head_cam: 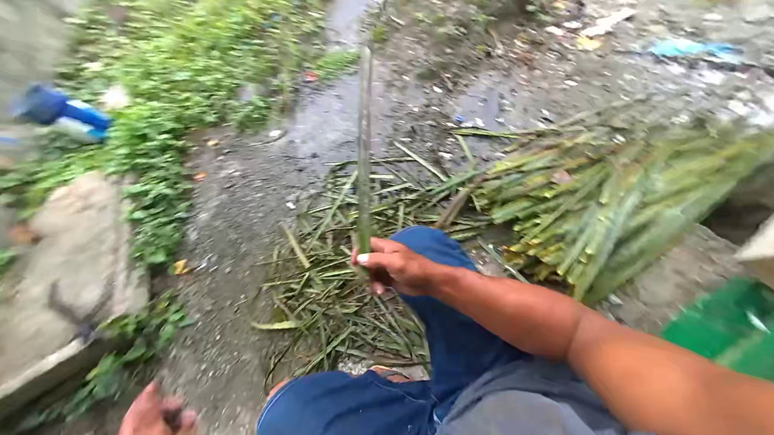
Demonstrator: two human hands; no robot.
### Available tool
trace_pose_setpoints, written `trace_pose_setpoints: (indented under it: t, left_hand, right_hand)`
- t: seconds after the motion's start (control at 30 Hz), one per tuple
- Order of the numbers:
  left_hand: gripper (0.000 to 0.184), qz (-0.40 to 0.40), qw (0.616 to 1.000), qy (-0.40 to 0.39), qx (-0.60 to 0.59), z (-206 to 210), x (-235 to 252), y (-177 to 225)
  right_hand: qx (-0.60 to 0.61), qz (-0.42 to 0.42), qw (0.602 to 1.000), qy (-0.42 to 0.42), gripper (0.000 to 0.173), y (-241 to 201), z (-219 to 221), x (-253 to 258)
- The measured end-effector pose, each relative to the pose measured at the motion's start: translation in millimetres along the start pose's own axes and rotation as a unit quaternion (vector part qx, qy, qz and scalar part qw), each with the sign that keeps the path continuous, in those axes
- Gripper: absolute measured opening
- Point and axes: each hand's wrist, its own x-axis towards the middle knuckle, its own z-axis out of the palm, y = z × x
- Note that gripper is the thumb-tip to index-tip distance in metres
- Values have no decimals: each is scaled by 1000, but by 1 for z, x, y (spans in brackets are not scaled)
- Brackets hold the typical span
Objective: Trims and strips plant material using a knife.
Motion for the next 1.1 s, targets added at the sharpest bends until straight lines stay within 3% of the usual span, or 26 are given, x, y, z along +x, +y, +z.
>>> trace_pose_setpoints:
  t: [0.07, 0.17, 0.33, 0.4, 0.53, 0.63, 0.77, 0.83, 1.0, 1.1]
  left_hand:
    - [41, 56, 992, -51, -97, 39, -4, 38]
    - [40, 41, 970, -176, -163, 119, -20, 68]
    - [62, -17, 896, -354, -268, 213, -36, 34]
    - [58, -62, 877, -383, -284, 227, -42, 22]
    - [41, -115, 889, -372, -239, 248, -52, 4]
    - [38, -120, 922, -310, -197, 266, -59, -4]
    - [50, -50, 952, -238, -183, 263, -64, 1]
    - [57, -23, 953, -229, -196, 256, -62, 3]
    - [51, -34, 926, -254, -277, 254, -58, 15]
    - [49, -24, 923, -266, -277, 258, -58, 18]
  right_hand:
    - [-14, 23, 1000, -4, 24, 9, 6, 4]
    - [-51, 63, 996, -31, 23, 26, 10, 2]
    - [-160, 156, 965, -134, 25, 59, -5, -16]
    - [-196, 194, 946, -172, 31, 71, -19, -23]
    - [-345, 222, 900, -149, 34, 83, -43, -27]
    - [-315, 217, 923, -34, 39, 91, -46, -16]
    - [-292, 185, 938, 1, 30, 80, -30, 3]
    - [-276, 182, 944, 5, 28, 71, -20, 14]
    - [-288, 151, 945, 12, 34, 53, -16, 32]
    - [-263, 129, 956, 4, 29, 55, -23, 36]
